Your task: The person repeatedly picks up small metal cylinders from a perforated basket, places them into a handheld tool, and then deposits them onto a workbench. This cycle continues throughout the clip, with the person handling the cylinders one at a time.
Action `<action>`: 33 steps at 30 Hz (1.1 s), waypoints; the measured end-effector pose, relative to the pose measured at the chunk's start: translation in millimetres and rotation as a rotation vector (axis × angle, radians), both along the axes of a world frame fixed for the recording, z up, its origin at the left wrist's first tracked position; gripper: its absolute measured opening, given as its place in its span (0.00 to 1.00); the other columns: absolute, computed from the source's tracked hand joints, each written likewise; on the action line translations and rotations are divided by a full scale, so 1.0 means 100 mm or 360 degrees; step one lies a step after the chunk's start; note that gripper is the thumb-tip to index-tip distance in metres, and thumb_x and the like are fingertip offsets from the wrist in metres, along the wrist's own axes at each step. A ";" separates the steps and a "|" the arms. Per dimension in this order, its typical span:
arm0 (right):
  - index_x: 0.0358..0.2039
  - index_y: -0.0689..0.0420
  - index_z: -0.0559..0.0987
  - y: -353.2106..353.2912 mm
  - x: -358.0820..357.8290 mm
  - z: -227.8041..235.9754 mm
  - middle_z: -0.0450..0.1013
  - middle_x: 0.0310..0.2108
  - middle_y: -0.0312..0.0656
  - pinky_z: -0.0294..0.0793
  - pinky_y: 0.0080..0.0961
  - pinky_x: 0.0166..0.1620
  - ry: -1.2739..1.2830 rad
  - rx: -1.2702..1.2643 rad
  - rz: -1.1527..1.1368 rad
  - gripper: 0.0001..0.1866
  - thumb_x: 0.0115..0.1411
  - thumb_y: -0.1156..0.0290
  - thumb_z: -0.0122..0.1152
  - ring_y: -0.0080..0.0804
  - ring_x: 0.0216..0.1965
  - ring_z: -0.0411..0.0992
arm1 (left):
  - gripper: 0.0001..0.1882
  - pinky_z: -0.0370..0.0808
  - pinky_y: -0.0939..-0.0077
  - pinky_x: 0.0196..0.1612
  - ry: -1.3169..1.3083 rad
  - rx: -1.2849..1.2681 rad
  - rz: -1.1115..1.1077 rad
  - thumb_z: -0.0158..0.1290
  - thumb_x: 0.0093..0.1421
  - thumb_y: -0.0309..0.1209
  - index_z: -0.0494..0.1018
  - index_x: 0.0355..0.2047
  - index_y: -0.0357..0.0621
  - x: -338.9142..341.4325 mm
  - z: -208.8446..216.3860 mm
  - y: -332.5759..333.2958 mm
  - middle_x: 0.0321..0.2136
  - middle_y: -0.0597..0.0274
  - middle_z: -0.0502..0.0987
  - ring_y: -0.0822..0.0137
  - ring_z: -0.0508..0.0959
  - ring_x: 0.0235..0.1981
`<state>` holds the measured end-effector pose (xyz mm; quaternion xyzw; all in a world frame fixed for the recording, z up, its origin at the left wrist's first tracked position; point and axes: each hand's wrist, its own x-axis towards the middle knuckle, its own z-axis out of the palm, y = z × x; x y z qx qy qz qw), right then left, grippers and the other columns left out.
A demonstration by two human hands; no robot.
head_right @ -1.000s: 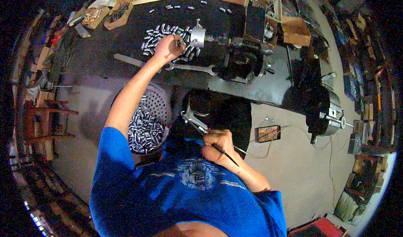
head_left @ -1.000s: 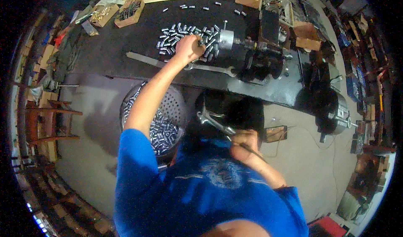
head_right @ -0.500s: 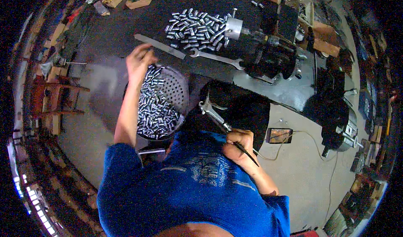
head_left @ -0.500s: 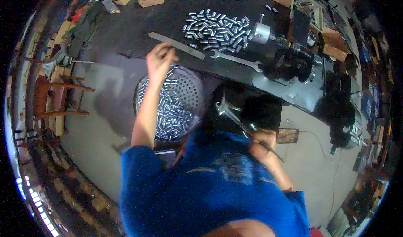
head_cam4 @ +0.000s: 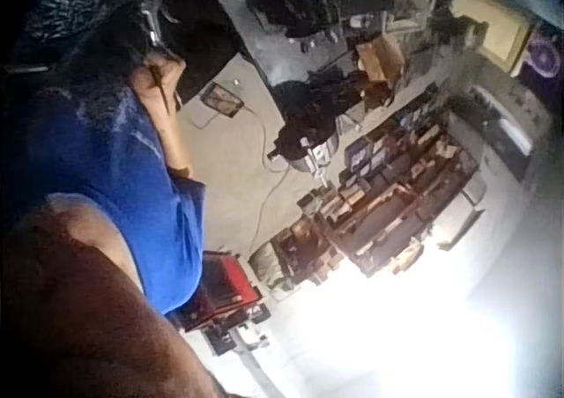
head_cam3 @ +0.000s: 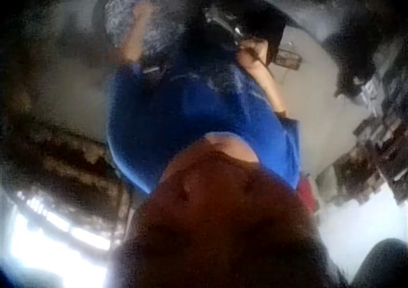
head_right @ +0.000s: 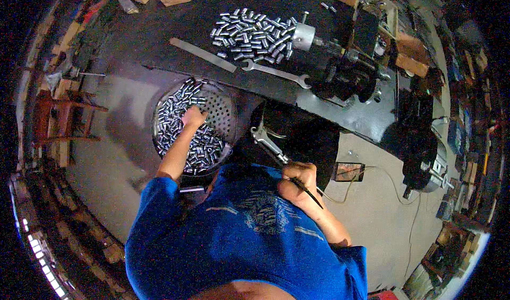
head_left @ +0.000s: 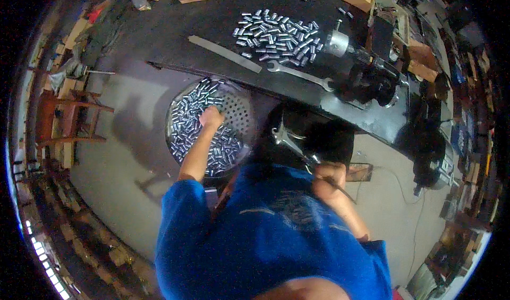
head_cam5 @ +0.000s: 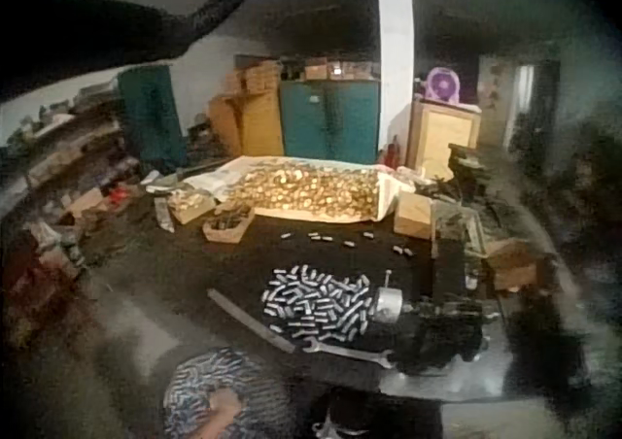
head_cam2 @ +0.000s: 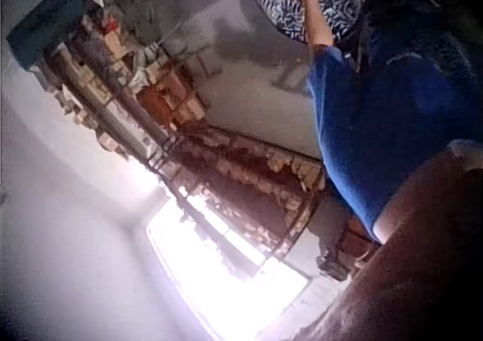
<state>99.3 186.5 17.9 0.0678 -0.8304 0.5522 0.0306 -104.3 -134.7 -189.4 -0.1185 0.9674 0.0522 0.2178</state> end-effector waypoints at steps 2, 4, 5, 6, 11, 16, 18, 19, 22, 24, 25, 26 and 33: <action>0.08 0.59 0.58 0.03 0.00 0.05 0.54 0.10 0.41 0.51 0.27 0.18 -0.0007 -0.0029 0.0049 0.11 0.32 0.77 0.53 0.34 0.13 0.56 | 0.21 0.73 0.62 0.40 0.0098 0.0030 -0.0083 0.53 0.45 0.41 0.71 0.37 0.40 -0.05 -0.19 -0.04 0.37 0.49 0.74 0.54 0.76 0.38; 0.08 0.59 0.59 0.05 0.04 0.02 0.54 0.10 0.41 0.51 0.27 0.18 -0.0023 -0.0005 0.0024 0.11 0.33 0.78 0.53 0.35 0.13 0.56 | 0.18 0.73 0.62 0.39 0.0224 0.0135 -0.0177 0.53 0.44 0.39 0.72 0.34 0.41 -0.05 -0.17 -0.01 0.33 0.49 0.75 0.54 0.76 0.36; 0.08 0.59 0.59 0.06 0.06 -0.02 0.54 0.10 0.41 0.52 0.27 0.18 -0.0037 0.0038 -0.0010 0.11 0.33 0.78 0.52 0.35 0.13 0.56 | 0.17 0.73 0.62 0.38 0.0313 0.0266 -0.0215 0.53 0.44 0.38 0.73 0.33 0.42 0.00 -0.15 -0.03 0.31 0.49 0.75 0.55 0.77 0.35; 0.08 0.59 0.59 0.06 0.09 -0.05 0.55 0.10 0.41 0.52 0.28 0.18 -0.0053 0.0081 -0.0049 0.11 0.33 0.79 0.52 0.35 0.13 0.56 | 0.16 0.73 0.62 0.37 0.0400 0.0398 -0.0257 0.52 0.44 0.38 0.73 0.33 0.43 0.04 -0.10 -0.03 0.29 0.48 0.76 0.55 0.77 0.34; 0.08 0.60 0.58 0.05 0.01 -0.05 0.55 0.09 0.43 0.53 0.30 0.17 0.0017 0.0028 0.0019 0.11 0.33 0.80 0.52 0.37 0.12 0.57 | 0.15 0.73 0.77 0.34 0.0276 0.1601 -0.0046 0.51 0.52 0.21 0.68 0.41 0.27 0.34 0.56 0.17 0.30 0.49 0.77 0.65 0.78 0.30; 0.08 0.59 0.59 -0.07 -0.10 0.02 0.55 0.09 0.44 0.56 0.33 0.17 0.0053 0.0043 0.0247 0.11 0.34 0.79 0.52 0.41 0.12 0.58 | 0.14 0.72 0.76 0.42 -0.0069 0.2309 -0.0112 0.48 0.54 0.16 0.65 0.41 0.34 0.79 1.28 0.55 0.36 0.53 0.75 0.66 0.76 0.39; 0.09 0.60 0.60 -0.10 -0.14 0.03 0.56 0.09 0.45 0.58 0.35 0.17 0.0053 0.0065 0.0336 0.09 0.35 0.79 0.51 0.43 0.12 0.59 | 0.15 0.73 0.74 0.40 -0.0247 0.2575 -0.0119 0.49 0.52 0.17 0.65 0.41 0.35 0.88 1.48 0.72 0.32 0.55 0.75 0.64 0.76 0.36; 0.09 0.60 0.61 -0.11 -0.14 -0.01 0.58 0.10 0.46 0.60 0.36 0.18 0.0071 0.0113 0.0335 0.09 0.34 0.78 0.52 0.44 0.13 0.61 | 0.15 0.73 0.74 0.39 -0.0327 0.2637 -0.0128 0.50 0.52 0.17 0.65 0.41 0.35 0.91 1.54 0.79 0.31 0.55 0.75 0.63 0.76 0.35; 0.09 0.60 0.61 -0.10 -0.18 0.02 0.59 0.10 0.46 0.62 0.36 0.19 0.0178 0.0045 0.0324 0.09 0.34 0.76 0.53 0.45 0.14 0.62 | 0.13 0.74 0.73 0.35 -0.0524 0.3139 0.0113 0.51 0.53 0.22 0.67 0.40 0.35 1.03 1.75 1.03 0.27 0.55 0.74 0.62 0.76 0.29; 0.09 0.60 0.61 -0.10 -0.16 -0.03 0.59 0.11 0.47 0.62 0.37 0.19 0.0198 -0.0007 0.0270 0.10 0.33 0.75 0.54 0.45 0.15 0.62 | 0.12 0.73 0.71 0.32 -0.0655 0.3216 0.0300 0.50 0.55 0.25 0.68 0.39 0.34 1.08 1.74 1.11 0.26 0.55 0.74 0.61 0.75 0.26; 0.09 0.60 0.61 -0.09 -0.16 -0.04 0.59 0.11 0.47 0.62 0.37 0.19 0.0197 -0.0002 0.0265 0.10 0.34 0.75 0.54 0.45 0.15 0.62 | 0.12 0.73 0.71 0.31 -0.0719 0.3249 0.0398 0.49 0.55 0.27 0.69 0.39 0.34 1.10 1.74 1.15 0.26 0.54 0.74 0.61 0.74 0.25; 0.09 0.60 0.61 -0.08 -0.16 -0.03 0.59 0.11 0.47 0.62 0.37 0.19 0.0196 0.0002 0.0261 0.10 0.34 0.75 0.54 0.45 0.14 0.62 | 0.13 0.71 0.70 0.28 -0.0655 0.3157 0.0430 0.47 0.58 0.31 0.69 0.38 0.33 1.15 1.75 1.20 0.22 0.57 0.72 0.63 0.72 0.21; 0.10 0.60 0.64 -0.06 -0.18 0.01 0.62 0.12 0.46 0.64 0.36 0.20 0.0137 0.0066 0.0313 0.09 0.34 0.75 0.56 0.46 0.15 0.65 | 0.18 0.70 0.67 0.26 -0.1189 0.3229 0.1028 0.39 0.62 0.39 0.70 0.35 0.35 1.29 1.50 1.22 0.13 0.60 0.68 0.65 0.69 0.11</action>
